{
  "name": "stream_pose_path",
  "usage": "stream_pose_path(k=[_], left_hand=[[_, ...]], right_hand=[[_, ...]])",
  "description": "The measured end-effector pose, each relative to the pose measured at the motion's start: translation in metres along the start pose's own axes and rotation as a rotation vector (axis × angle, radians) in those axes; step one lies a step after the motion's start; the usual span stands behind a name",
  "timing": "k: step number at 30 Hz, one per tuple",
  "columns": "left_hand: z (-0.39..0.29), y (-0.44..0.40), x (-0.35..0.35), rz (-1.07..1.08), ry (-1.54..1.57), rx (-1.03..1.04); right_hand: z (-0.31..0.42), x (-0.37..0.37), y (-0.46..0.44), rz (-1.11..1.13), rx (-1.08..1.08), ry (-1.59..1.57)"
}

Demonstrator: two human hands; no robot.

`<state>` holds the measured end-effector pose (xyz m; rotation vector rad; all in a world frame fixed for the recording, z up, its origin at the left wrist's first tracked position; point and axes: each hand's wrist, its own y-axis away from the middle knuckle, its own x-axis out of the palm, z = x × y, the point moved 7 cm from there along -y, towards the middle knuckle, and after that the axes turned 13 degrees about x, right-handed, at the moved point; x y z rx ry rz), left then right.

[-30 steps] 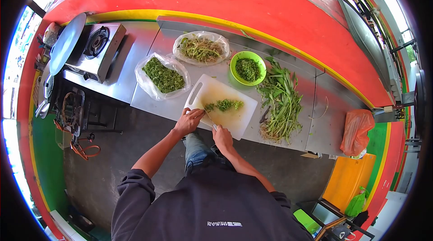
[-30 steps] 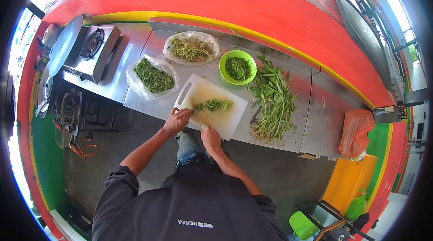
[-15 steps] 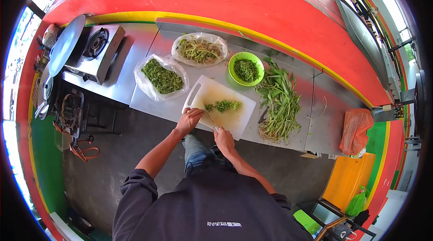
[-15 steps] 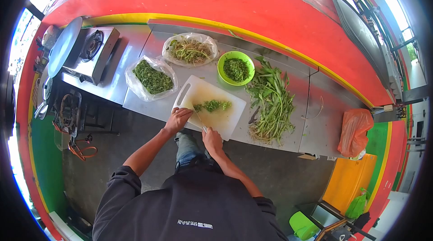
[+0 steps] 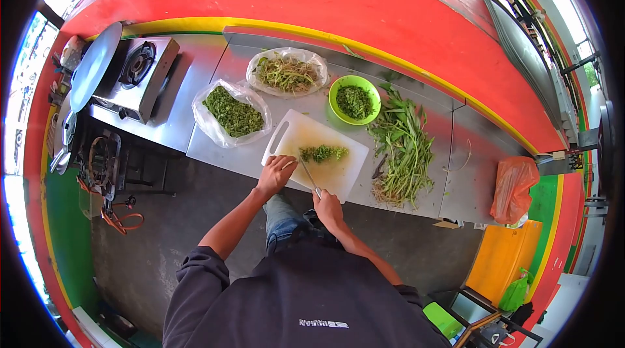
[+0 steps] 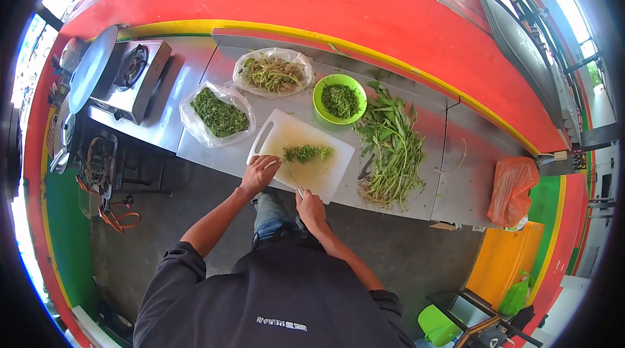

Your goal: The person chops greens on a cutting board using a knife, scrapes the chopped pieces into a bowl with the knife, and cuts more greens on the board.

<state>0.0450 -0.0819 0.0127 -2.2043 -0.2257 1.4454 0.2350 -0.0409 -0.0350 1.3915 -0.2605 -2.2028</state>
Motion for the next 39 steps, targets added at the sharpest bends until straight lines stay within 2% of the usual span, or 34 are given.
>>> stream_pose_path(k=[18, 19, 25, 33, 35, 37, 39], left_hand=[[-0.007, 0.018, 0.015, 0.131, -0.092, -0.161], [-0.006, 0.023, 0.019, 0.195, -0.064, -0.188], [-0.012, 0.032, 0.024, 0.249, 0.056, -0.308], [-0.018, 0.035, 0.031, 0.229, 0.006, -0.322], [-0.020, 0.034, 0.030, 0.225, -0.014, -0.325], [-0.022, 0.032, 0.036, 0.313, -0.025, -0.364], [-0.025, 0.026, 0.043, 0.288, -0.015, -0.349]], right_hand=[[0.022, 0.001, -0.005, 0.008, -0.018, 0.029], [0.019, -0.002, -0.003, 0.012, -0.020, 0.026], [0.009, 0.003, 0.003, 0.044, -0.024, 0.022], [0.016, 0.002, -0.003, 0.010, -0.006, 0.040], [0.017, 0.004, -0.007, -0.027, -0.037, 0.002], [0.014, -0.006, -0.007, -0.032, -0.040, -0.044], [0.005, -0.019, -0.004, -0.031, -0.040, -0.088]])
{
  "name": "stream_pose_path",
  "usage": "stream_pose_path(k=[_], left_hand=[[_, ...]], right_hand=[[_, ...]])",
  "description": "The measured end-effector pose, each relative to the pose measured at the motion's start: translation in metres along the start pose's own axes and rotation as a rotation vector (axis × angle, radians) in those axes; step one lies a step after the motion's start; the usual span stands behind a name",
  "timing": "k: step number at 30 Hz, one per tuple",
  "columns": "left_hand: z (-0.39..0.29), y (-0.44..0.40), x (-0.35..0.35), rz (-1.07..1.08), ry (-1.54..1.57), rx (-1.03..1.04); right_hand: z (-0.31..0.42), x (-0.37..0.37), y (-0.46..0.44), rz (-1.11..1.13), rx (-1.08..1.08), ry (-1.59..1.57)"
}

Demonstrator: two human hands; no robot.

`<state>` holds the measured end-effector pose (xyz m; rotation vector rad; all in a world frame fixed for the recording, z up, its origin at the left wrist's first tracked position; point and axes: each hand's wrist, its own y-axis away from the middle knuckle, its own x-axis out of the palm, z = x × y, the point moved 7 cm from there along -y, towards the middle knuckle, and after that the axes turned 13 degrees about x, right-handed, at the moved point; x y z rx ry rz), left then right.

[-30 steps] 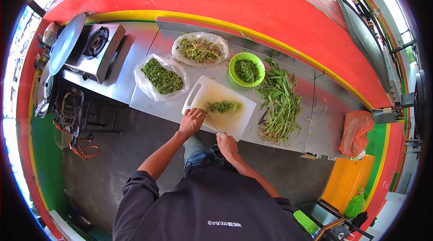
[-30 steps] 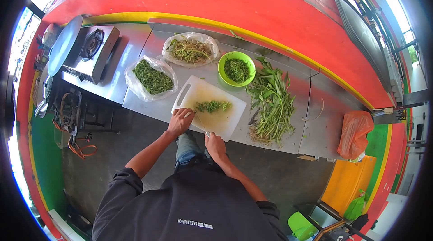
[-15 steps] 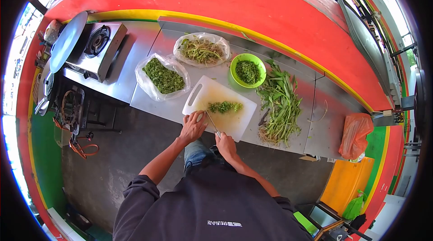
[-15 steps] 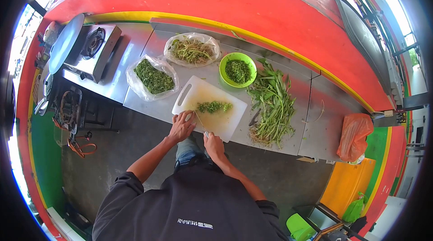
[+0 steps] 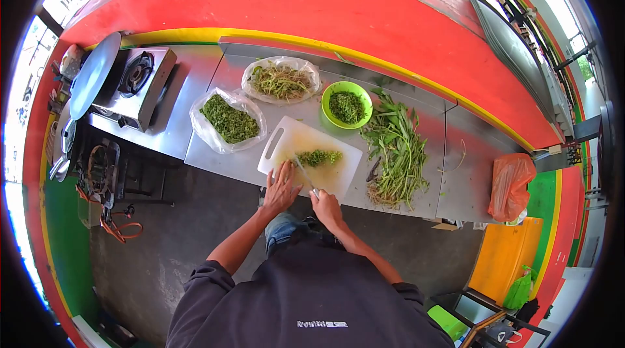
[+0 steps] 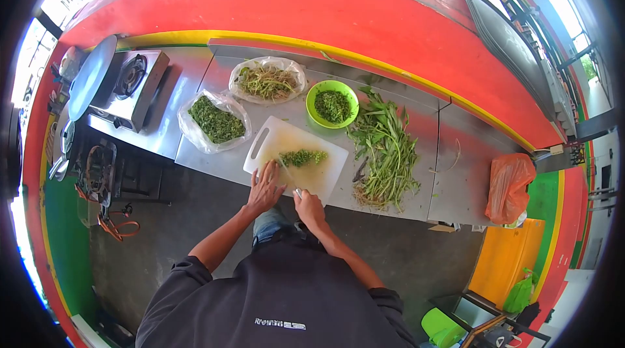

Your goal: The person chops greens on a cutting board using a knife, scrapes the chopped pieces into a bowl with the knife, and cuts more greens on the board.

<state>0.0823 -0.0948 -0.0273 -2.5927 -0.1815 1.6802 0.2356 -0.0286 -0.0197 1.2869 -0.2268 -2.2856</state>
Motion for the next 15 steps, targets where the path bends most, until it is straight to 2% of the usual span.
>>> stream_pose_path(k=[3, 5, 9, 13, 15], left_hand=[[-0.010, -0.013, 0.008, -0.027, 0.028, 0.014], [-0.017, -0.026, 0.011, -0.033, 0.049, 0.008], [-0.030, -0.048, 0.017, -0.030, 0.040, 0.064], [-0.035, -0.062, 0.022, -0.038, 0.208, 0.144], [-0.028, -0.063, 0.019, -0.186, 0.241, 0.097]], right_hand=[[-0.022, -0.025, 0.002, -0.027, 0.035, -0.063], [-0.041, -0.046, 0.004, -0.125, 0.068, -0.115], [-0.082, -0.063, -0.002, -0.225, 0.233, -0.075], [-0.085, -0.048, -0.005, -0.131, 0.322, -0.018], [-0.076, -0.040, -0.002, -0.106, 0.294, -0.002]])
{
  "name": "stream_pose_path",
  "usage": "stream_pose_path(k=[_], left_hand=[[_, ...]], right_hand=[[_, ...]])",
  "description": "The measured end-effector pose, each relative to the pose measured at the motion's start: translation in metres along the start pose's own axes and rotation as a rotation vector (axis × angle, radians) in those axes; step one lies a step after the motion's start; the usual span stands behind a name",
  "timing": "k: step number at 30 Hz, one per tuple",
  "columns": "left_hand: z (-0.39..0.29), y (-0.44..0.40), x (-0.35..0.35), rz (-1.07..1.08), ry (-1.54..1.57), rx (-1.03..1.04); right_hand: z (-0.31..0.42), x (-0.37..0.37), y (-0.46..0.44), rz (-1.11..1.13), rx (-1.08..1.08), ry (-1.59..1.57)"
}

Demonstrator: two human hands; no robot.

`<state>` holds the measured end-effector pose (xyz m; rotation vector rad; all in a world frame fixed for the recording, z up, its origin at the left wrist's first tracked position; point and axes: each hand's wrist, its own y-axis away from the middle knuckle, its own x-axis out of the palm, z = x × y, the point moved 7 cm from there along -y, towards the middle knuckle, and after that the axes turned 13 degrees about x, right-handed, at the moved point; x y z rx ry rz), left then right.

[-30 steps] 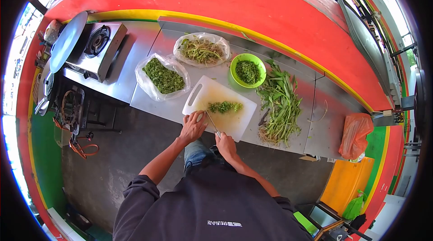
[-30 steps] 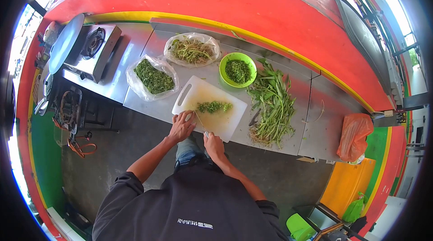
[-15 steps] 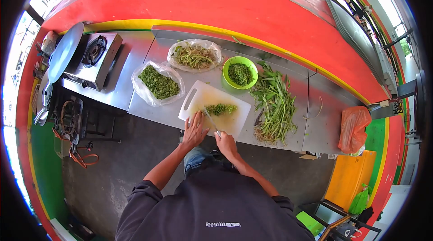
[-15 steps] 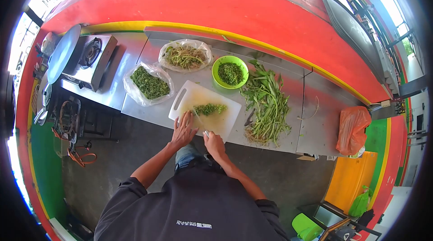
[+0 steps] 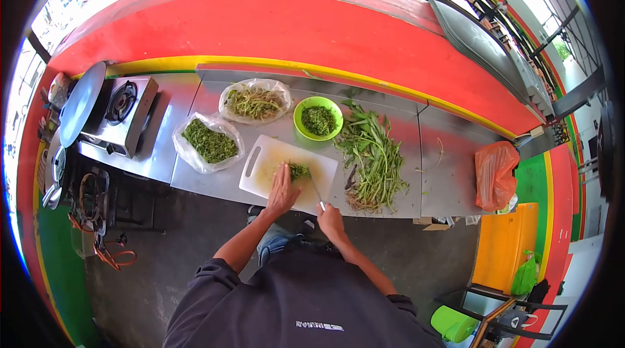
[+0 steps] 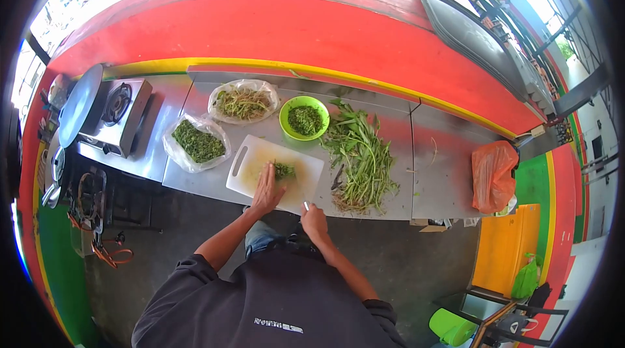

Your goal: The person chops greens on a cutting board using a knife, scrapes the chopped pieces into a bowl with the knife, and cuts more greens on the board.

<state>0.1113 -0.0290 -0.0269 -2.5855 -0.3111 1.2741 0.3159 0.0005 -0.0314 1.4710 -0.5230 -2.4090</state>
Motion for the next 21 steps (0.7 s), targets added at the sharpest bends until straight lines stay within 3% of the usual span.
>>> stream_pose_path(k=[3, 7, 9, 12, 16, 18, 19, 21], left_hand=[[0.015, -0.009, -0.001, -0.113, -0.116, -0.143], [0.016, -0.018, 0.008, -0.063, -0.092, -0.125], [0.010, -0.023, 0.011, -0.063, 0.015, -0.005], [0.021, -0.024, 0.004, -0.131, 0.281, -0.052], [0.034, -0.015, -0.039, -0.301, 0.343, -0.082], [0.055, 0.006, -0.074, -0.462, -0.204, -0.188], [0.061, 0.011, -0.079, -0.458, -0.207, -0.187], [0.084, 0.030, -0.089, -0.380, -0.508, -0.500]], right_hand=[[0.010, 0.000, 0.009, 0.069, -0.084, 0.009], [0.004, -0.014, 0.000, 0.021, -0.021, -0.027], [0.007, -0.012, -0.002, 0.014, -0.052, 0.001], [0.011, -0.006, 0.003, 0.059, -0.095, -0.009], [0.001, -0.018, -0.005, 0.012, -0.148, -0.053], [-0.011, -0.034, -0.010, -0.032, -0.123, -0.114], [-0.015, -0.045, -0.007, -0.099, -0.174, -0.178], [-0.027, -0.051, -0.008, -0.040, -0.155, -0.219]])
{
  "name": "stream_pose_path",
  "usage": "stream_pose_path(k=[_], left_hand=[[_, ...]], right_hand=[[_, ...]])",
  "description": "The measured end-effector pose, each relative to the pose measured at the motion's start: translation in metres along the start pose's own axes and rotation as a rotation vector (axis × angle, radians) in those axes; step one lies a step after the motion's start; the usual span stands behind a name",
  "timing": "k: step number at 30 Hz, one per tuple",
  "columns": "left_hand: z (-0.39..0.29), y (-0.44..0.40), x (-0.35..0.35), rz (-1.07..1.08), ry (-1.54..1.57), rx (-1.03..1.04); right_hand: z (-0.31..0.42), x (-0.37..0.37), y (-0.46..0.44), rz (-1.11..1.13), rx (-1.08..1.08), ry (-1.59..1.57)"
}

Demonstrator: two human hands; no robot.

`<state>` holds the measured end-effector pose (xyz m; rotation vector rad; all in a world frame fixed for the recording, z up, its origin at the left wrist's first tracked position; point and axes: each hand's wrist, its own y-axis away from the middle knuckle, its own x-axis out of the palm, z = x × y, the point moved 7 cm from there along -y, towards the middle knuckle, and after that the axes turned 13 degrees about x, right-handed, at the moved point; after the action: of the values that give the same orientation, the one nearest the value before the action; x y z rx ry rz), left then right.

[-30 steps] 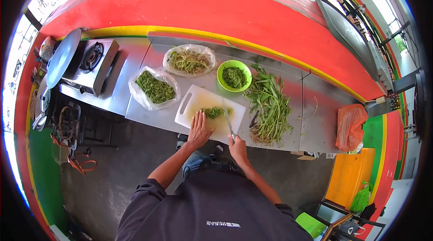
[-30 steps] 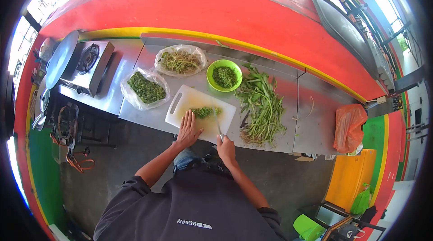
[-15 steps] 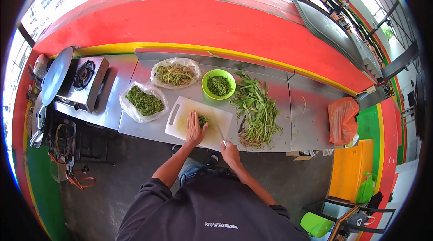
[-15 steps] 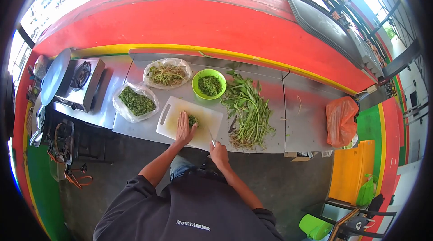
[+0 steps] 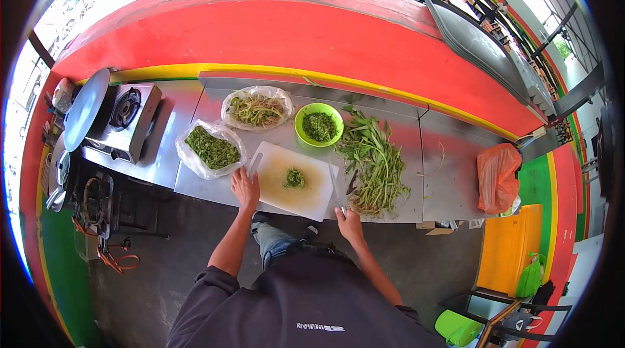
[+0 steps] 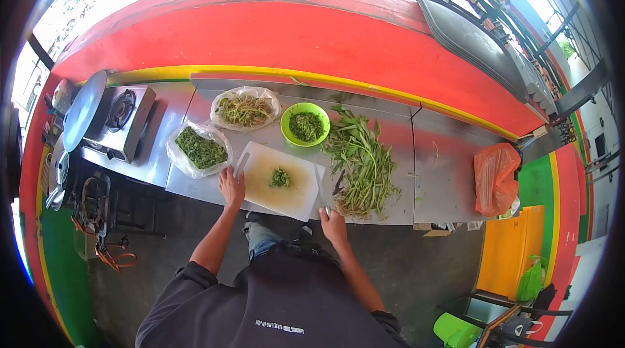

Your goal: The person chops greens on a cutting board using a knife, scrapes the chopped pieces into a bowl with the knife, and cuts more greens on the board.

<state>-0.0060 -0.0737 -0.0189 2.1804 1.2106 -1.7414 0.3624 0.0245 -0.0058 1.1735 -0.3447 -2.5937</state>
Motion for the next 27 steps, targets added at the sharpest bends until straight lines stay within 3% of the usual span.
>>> stream_pose_path(k=[4, 7, 13, 15, 16, 18, 20, 23, 27], left_hand=[[0.012, -0.006, 0.010, 0.093, 0.025, 0.066], [0.031, -0.010, 0.031, 0.201, 0.112, -0.070], [0.027, -0.002, 0.029, 0.239, -0.013, 0.093], [0.032, 0.007, 0.025, 0.198, 0.090, -0.009], [0.037, 0.014, 0.027, 0.232, 0.255, -0.165], [0.043, 0.021, 0.027, 0.232, 0.348, -0.178], [0.045, 0.028, 0.027, 0.224, 0.440, -0.199], [0.033, 0.037, 0.008, 0.271, 0.400, -0.306], [0.010, 0.034, -0.001, 0.299, 0.633, -0.228]], right_hand=[[-0.028, 0.006, 0.003, 0.063, 0.022, -0.099], [-0.053, 0.024, -0.001, 0.132, 0.077, -0.178], [-0.067, 0.023, -0.004, 0.200, 0.124, -0.254], [-0.072, 0.017, -0.003, 0.194, 0.142, -0.261], [-0.075, 0.013, -0.004, 0.179, 0.125, -0.265], [-0.075, 0.005, -0.002, 0.167, 0.107, -0.268], [-0.072, -0.003, 0.006, 0.280, 0.238, -0.332], [-0.078, 0.000, 0.009, 0.388, 0.227, -0.328], [-0.082, 0.006, 0.008, 0.342, 0.108, -0.298]])
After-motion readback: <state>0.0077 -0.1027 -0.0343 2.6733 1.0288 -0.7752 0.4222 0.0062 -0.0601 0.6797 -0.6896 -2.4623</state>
